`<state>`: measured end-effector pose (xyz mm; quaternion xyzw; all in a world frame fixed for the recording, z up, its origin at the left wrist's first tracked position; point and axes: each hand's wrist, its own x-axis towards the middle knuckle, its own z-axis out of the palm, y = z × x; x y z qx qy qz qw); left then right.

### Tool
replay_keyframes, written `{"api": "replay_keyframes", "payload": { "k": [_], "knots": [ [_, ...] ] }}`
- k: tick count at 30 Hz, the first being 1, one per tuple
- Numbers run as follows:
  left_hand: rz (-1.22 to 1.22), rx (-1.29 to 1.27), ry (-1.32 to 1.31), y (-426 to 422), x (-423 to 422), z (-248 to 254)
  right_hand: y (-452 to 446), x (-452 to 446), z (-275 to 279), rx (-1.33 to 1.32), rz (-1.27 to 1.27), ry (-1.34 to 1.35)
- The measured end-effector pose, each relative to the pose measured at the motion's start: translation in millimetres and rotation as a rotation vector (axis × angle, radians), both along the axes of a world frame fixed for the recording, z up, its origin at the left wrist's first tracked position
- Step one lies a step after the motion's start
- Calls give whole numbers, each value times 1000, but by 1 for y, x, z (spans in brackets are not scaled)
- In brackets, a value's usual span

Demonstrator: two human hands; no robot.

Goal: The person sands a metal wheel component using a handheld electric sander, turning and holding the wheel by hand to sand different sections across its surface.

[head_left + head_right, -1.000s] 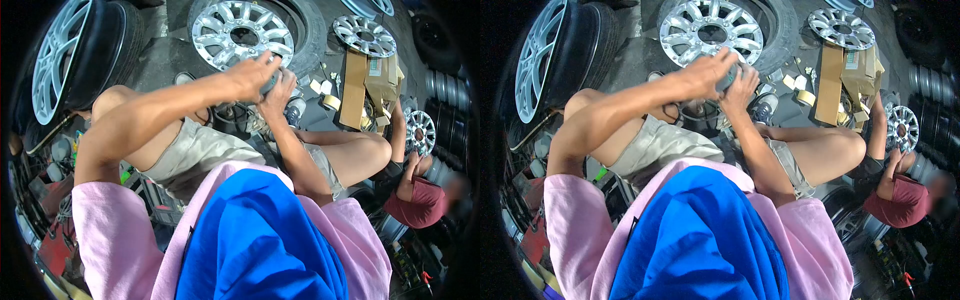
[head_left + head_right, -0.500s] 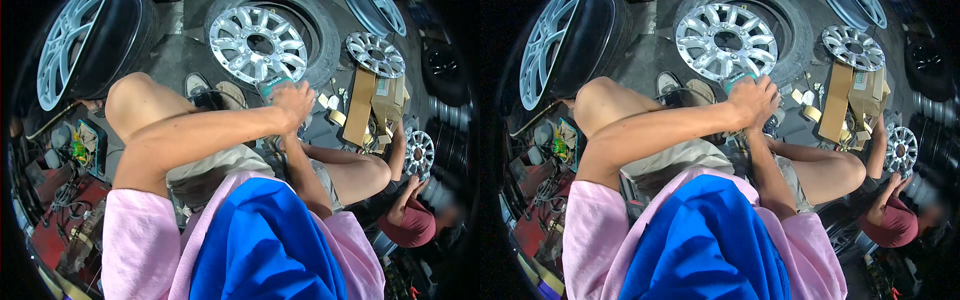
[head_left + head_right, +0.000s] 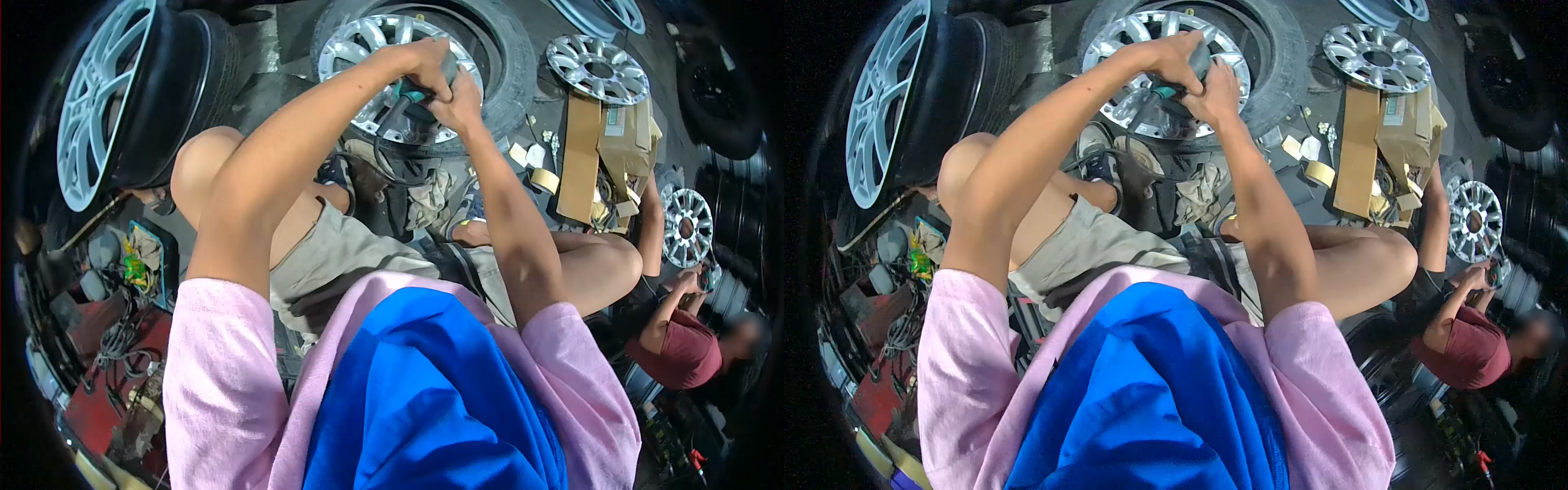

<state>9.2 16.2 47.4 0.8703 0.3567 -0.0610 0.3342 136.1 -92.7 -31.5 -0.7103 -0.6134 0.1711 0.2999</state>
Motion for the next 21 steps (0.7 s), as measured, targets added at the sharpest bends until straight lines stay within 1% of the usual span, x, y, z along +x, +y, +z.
{"api": "replay_keyframes", "payload": {
  "k": [1,3,4,5,6,7,8,9,11,12,13,15,16,18,19,20,21],
  "knots": [
    [20,-27,6,2,-1,0,0,3,2,1,-8,-4],
    [20,-38,1,-3,-2,5,-3,1,11,-60,77,60],
    [35,-79,68,-12,-4,18,-16,-5,24,21,82,28],
    [48,-120,135,-25,-4,30,-25,-5,19,19,83,32],
    [3,-27,167,-40,-4,41,-36,-1,7,51,122,23],
    [-31,54,165,-56,-5,40,-46,-1,8,81,161,14],
    [-46,81,109,-73,-8,40,-57,1,9,55,173,81],
    [-61,112,54,-86,-12,44,-69,-1,8,54,173,86],
    [-67,109,53,-101,-7,41,-96,-3,-12,106,6,124],
    [-70,109,45,-105,-3,40,-98,-1,-27,192,-7,168],
    [-74,111,45,-103,0,37,-89,5,-26,195,-10,168],
    [-60,174,27,-89,7,31,-69,16,-27,120,161,152],
    [-59,160,53,-77,9,28,-61,14,-31,171,111,52],
    [-53,157,75,-53,10,21,-32,21,-37,167,128,46],
    [-32,145,98,-44,11,19,-24,20,-31,154,159,41],
    [-43,150,100,-36,11,16,-17,20,-25,126,155,-22],
    [-15,150,121,-29,11,13,-11,19,-21,130,145,-19]
  ]
}}
